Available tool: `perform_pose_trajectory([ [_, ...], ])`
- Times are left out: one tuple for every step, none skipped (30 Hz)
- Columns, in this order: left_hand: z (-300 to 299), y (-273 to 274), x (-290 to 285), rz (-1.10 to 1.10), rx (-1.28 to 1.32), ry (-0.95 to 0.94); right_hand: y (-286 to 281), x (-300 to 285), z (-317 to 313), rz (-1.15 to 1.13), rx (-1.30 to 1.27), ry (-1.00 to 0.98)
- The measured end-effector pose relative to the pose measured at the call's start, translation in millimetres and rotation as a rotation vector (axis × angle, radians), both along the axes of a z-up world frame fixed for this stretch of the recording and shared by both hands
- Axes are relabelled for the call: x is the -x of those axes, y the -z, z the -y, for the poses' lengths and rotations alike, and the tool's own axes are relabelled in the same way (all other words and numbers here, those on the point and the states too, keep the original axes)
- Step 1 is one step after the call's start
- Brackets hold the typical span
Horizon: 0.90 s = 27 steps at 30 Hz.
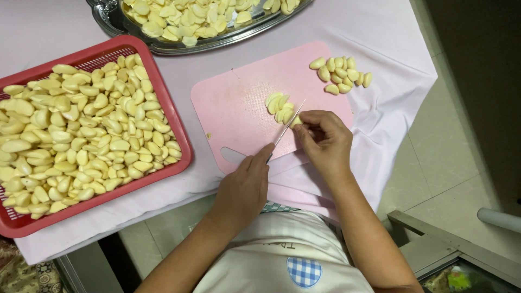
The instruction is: Slicing peeled garlic cloves into thin slices on a pink cutting board using a small knife.
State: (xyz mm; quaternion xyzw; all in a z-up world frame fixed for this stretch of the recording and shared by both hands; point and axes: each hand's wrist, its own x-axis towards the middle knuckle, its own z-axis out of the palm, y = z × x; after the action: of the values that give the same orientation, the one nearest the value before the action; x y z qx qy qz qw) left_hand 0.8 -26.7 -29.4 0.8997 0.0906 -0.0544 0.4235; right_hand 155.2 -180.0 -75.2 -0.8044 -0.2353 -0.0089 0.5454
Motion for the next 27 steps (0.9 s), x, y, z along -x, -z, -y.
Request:
perform_pose_trajectory([
  [0,1,0,0.001,-0.001,0.000,-1,0,0,0.001,-0.001,0.000],
  [1,1,1,-0.002,-0.010,0.008,-1,0,0,0.020,0.009,-0.002],
  [1,2,2,-0.006,-0.018,0.017,-2,1,0,0.038,0.019,-0.004],
  [1,1,2,-0.006,-0.018,0.017,-2,1,0,0.038,0.019,-0.004],
  [1,1,3,-0.002,-0.022,0.021,-3,1,-1,0.048,0.026,-0.008],
  [0,1,3,0.002,-0.025,0.025,-4,1,-1,0.058,0.033,-0.011],
  [1,1,3,0.001,-0.025,0.025,-4,1,0,0.058,0.034,-0.012],
  [1,2,2,-0.013,-0.033,0.027,-4,0,-1,0.065,0.036,-0.018],
  [1,2,1,-0.027,-0.042,0.028,-5,0,-1,0.073,0.038,-0.025],
  [1,2,1,-0.027,-0.041,0.028,-5,-1,-1,0.073,0.038,-0.024],
  [2,3,1,-0.036,-0.059,0.034,-5,-1,-1,0.074,0.039,-0.024],
  [2,3,1,-0.045,-0.078,0.038,-4,-1,-1,0.076,0.039,-0.025],
  [2,3,1,-0.044,-0.078,0.037,-5,-2,0,0.076,0.039,-0.026],
  [2,4,1,-0.041,-0.083,0.042,-5,-2,0,0.082,0.047,-0.035],
  [1,4,1,-0.038,-0.089,0.046,-6,-2,0,0.089,0.055,-0.044],
  [1,4,2,-0.040,-0.089,0.044,-6,-2,-1,0.087,0.055,-0.046],
  [1,4,2,-0.038,-0.088,0.047,-6,-1,-1,0.080,0.052,-0.048],
  [1,4,0,-0.033,-0.086,0.054,-7,-3,-1,0.076,0.049,-0.047],
  [1,5,0,-0.030,-0.086,0.055,-7,-4,-1,0.078,0.050,-0.045],
  [2,5,0,-0.030,-0.076,0.048,-7,-3,-1,0.064,0.047,-0.045],
  [3,6,1,-0.030,-0.066,0.040,-8,-2,0,0.050,0.045,-0.045],
  [3,8,0,-0.030,-0.067,0.039,-7,-2,0,0.050,0.043,-0.046],
  [3,9,0,-0.027,-0.046,0.034,-6,-3,-1,0.050,0.042,-0.042],
  [3,10,-1,-0.026,-0.023,0.029,-5,-2,0,0.049,0.043,-0.039],
  [3,11,-1,-0.026,-0.023,0.028,-6,-2,-1,0.048,0.043,-0.039],
  [3,12,-1,-0.031,-0.005,0.021,-6,-2,-1,0.050,0.047,-0.039],
  [3,14,-3,-0.036,0.013,0.015,-6,-3,-1,0.051,0.051,-0.038],
])
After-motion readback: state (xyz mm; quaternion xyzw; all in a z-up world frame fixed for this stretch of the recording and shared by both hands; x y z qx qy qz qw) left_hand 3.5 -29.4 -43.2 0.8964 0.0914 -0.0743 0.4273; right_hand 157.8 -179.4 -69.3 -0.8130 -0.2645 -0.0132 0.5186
